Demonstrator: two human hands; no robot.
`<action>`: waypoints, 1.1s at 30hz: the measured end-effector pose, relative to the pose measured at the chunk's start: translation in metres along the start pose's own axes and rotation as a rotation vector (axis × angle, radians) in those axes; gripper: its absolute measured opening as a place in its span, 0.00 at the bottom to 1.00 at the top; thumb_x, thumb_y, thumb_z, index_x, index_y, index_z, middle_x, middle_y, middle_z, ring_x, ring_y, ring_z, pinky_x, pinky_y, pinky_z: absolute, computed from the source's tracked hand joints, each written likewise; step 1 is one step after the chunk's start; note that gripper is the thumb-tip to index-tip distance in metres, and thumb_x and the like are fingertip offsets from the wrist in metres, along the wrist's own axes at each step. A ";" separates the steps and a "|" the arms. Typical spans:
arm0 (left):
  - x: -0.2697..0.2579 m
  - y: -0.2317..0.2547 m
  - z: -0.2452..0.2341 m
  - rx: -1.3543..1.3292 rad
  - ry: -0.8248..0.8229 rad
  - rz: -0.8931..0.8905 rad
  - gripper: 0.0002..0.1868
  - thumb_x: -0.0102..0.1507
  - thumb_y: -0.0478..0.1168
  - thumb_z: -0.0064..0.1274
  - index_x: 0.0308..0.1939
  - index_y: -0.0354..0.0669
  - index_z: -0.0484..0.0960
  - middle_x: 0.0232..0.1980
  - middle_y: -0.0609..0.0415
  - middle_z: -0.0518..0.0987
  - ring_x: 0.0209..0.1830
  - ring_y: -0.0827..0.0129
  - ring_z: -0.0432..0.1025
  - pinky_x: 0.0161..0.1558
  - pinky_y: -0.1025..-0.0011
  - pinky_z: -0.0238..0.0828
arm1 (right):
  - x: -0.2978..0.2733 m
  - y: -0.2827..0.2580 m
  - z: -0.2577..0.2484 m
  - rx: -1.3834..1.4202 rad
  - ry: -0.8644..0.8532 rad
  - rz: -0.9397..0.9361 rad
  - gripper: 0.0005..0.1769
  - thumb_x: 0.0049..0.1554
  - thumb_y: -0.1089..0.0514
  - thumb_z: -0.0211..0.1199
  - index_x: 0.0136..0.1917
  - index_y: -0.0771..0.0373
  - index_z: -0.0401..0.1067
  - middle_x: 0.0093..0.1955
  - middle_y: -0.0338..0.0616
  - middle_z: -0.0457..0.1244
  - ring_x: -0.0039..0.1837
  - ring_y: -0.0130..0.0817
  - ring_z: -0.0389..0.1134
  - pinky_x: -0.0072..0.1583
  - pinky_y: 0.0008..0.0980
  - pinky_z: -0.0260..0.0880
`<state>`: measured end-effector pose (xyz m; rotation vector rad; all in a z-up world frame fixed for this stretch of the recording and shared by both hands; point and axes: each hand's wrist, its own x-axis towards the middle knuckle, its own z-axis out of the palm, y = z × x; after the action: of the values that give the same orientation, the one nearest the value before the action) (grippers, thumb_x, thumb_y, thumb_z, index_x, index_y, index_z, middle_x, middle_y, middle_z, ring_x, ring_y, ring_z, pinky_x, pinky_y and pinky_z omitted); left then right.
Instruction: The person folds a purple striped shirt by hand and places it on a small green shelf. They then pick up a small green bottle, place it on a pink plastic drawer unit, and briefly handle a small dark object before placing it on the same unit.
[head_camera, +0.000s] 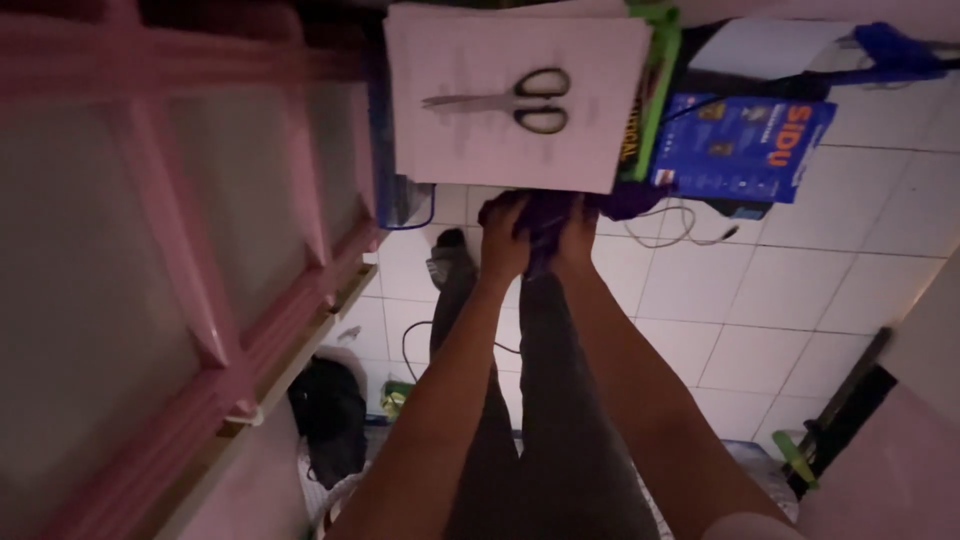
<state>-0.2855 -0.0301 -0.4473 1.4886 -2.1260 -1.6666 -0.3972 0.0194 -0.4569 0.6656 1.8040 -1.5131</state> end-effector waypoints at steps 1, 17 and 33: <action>0.001 -0.005 -0.008 0.000 0.001 -0.007 0.29 0.64 0.34 0.49 0.71 0.42 0.71 0.68 0.33 0.70 0.73 0.35 0.61 0.75 0.44 0.54 | -0.009 0.004 0.007 -0.005 -0.001 0.005 0.31 0.68 0.43 0.60 0.75 0.61 0.58 0.70 0.49 0.62 0.71 0.43 0.65 0.73 0.45 0.62; -0.035 -0.052 -0.131 -0.154 0.128 -0.123 0.26 0.69 0.39 0.47 0.73 0.49 0.72 0.70 0.43 0.72 0.73 0.50 0.65 0.74 0.56 0.58 | -0.011 0.110 0.079 -0.247 -0.131 0.141 0.33 0.63 0.47 0.62 0.77 0.60 0.61 0.68 0.48 0.63 0.68 0.42 0.66 0.66 0.45 0.67; 0.006 -0.019 -0.033 -0.172 -0.159 -0.166 0.31 0.70 0.61 0.46 0.72 0.53 0.71 0.67 0.40 0.76 0.69 0.48 0.71 0.70 0.52 0.66 | 0.024 0.034 0.010 0.155 0.102 0.045 0.13 0.60 0.51 0.64 0.55 0.59 0.70 0.50 0.45 0.68 0.51 0.45 0.72 0.60 0.48 0.70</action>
<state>-0.2585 -0.0576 -0.4509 1.5661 -1.9151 -2.0305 -0.3854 0.0149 -0.4980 0.8667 1.7463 -1.6266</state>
